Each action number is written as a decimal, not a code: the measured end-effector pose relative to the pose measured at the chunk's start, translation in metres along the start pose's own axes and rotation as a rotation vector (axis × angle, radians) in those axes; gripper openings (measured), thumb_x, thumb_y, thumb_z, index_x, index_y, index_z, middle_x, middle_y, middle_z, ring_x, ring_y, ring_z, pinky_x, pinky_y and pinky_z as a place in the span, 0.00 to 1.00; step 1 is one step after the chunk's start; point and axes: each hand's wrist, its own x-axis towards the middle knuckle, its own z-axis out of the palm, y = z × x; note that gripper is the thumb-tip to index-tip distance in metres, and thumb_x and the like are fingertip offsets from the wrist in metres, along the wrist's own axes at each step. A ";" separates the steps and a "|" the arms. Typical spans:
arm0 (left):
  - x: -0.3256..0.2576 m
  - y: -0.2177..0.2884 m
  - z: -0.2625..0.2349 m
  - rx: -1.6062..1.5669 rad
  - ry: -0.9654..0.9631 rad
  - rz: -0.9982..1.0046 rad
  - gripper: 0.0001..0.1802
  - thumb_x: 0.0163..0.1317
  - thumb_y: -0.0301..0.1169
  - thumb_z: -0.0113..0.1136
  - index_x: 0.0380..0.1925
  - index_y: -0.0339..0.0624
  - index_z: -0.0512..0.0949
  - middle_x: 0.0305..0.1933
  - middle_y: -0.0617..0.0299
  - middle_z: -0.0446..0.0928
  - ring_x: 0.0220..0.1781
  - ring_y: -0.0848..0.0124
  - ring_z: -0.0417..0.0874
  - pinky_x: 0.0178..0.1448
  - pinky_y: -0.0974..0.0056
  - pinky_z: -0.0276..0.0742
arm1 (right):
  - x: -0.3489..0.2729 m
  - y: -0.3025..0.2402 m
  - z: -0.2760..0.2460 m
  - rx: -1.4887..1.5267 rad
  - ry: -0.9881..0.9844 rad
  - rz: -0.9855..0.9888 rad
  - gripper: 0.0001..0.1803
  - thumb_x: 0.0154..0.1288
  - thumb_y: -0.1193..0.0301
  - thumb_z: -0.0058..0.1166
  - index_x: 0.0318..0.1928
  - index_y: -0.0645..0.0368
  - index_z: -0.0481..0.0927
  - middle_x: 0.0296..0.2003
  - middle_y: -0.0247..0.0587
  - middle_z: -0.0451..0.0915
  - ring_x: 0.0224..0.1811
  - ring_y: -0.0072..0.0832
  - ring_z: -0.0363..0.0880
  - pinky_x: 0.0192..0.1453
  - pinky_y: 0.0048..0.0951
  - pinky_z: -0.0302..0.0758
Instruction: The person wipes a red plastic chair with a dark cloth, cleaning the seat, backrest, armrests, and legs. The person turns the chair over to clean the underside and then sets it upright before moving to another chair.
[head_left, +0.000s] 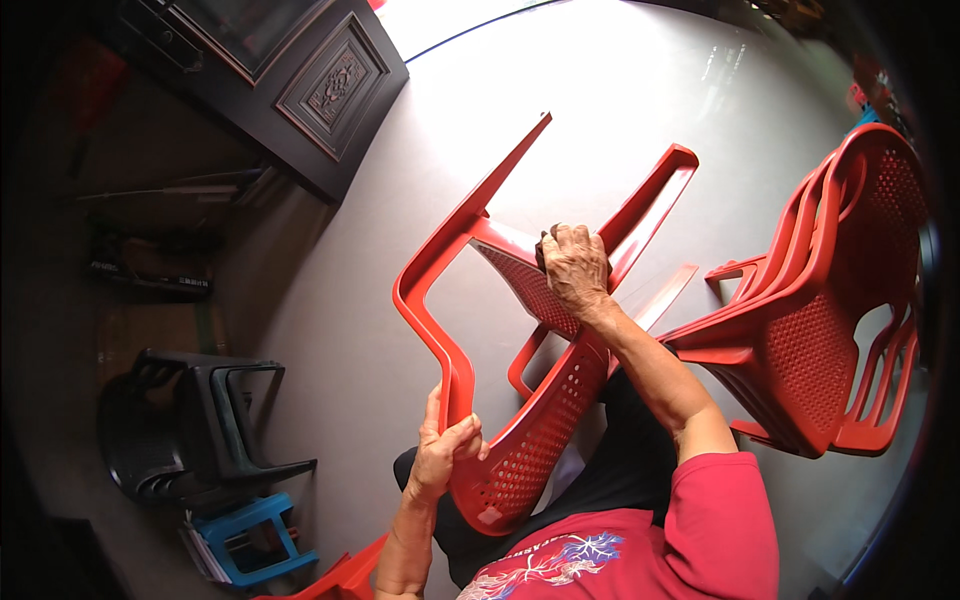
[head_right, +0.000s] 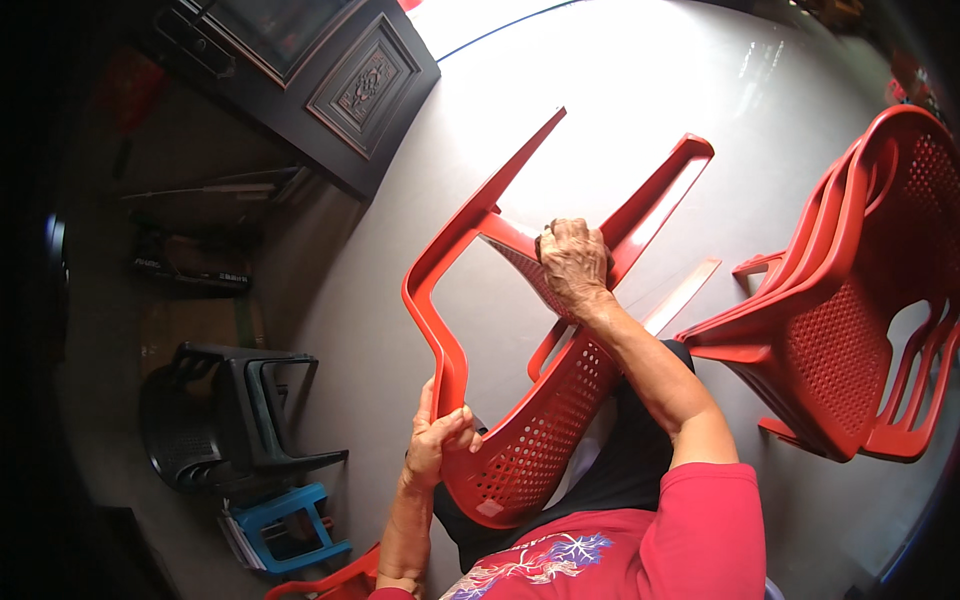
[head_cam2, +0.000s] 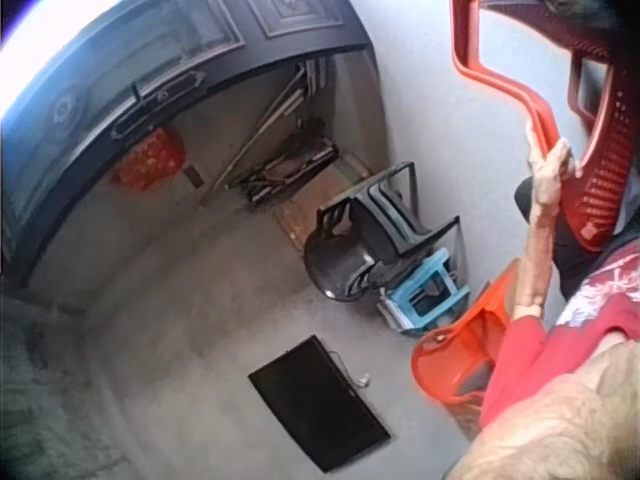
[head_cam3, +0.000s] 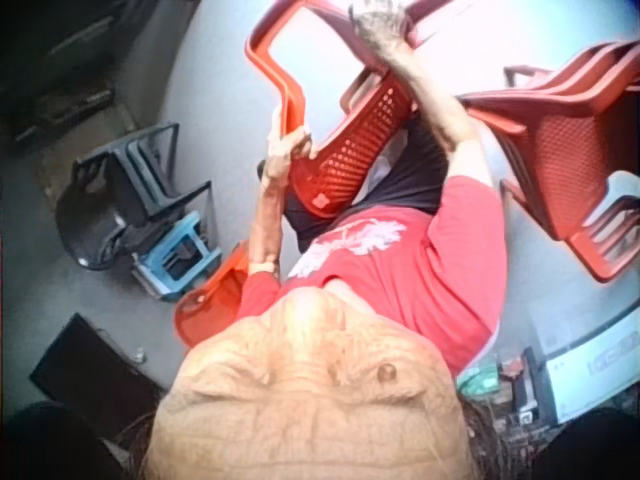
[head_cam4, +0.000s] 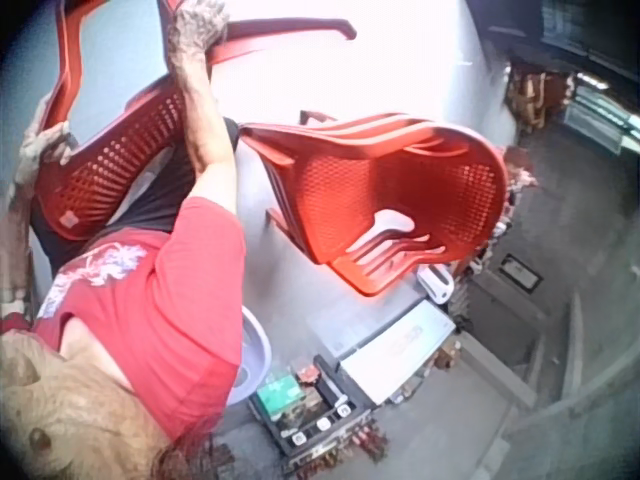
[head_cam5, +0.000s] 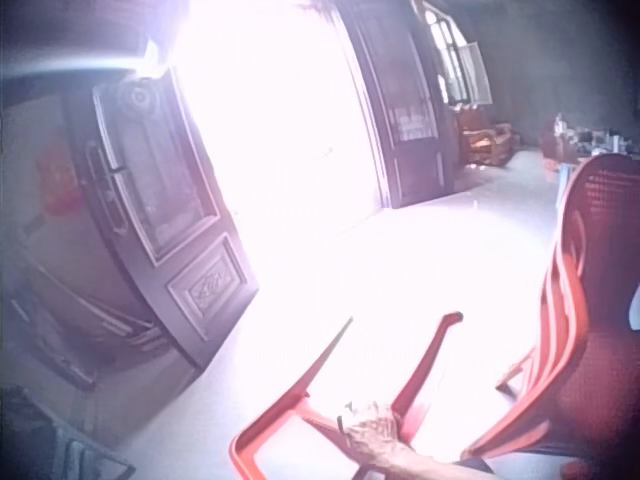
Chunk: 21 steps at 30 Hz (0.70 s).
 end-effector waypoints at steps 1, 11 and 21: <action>-0.001 -0.001 -0.002 -0.002 0.004 0.000 0.34 0.66 0.22 0.44 0.69 0.53 0.46 0.26 0.66 0.63 0.18 0.81 0.57 0.31 0.66 0.71 | 0.010 -0.008 0.007 0.039 -0.034 -0.016 0.11 0.51 0.70 0.52 0.36 0.58 0.79 0.44 0.42 0.75 0.47 0.37 0.71 0.47 0.39 0.68; 0.003 0.003 0.005 0.027 -0.023 -0.025 0.36 0.65 0.20 0.45 0.70 0.53 0.46 0.27 0.66 0.65 0.20 0.79 0.60 0.33 0.65 0.72 | 0.058 -0.161 0.084 0.514 -0.197 0.176 0.16 0.49 0.72 0.54 0.40 0.67 0.78 0.53 0.58 0.62 0.53 0.53 0.62 0.53 0.48 0.70; 0.001 -0.015 -0.011 -0.071 -0.034 -0.012 0.31 0.69 0.29 0.47 0.68 0.53 0.47 0.29 0.65 0.64 0.20 0.79 0.60 0.34 0.65 0.72 | 0.035 -0.122 0.038 0.975 -0.867 -0.312 0.22 0.57 0.74 0.43 0.53 0.58 0.77 0.54 0.45 0.70 0.54 0.46 0.62 0.62 0.44 0.63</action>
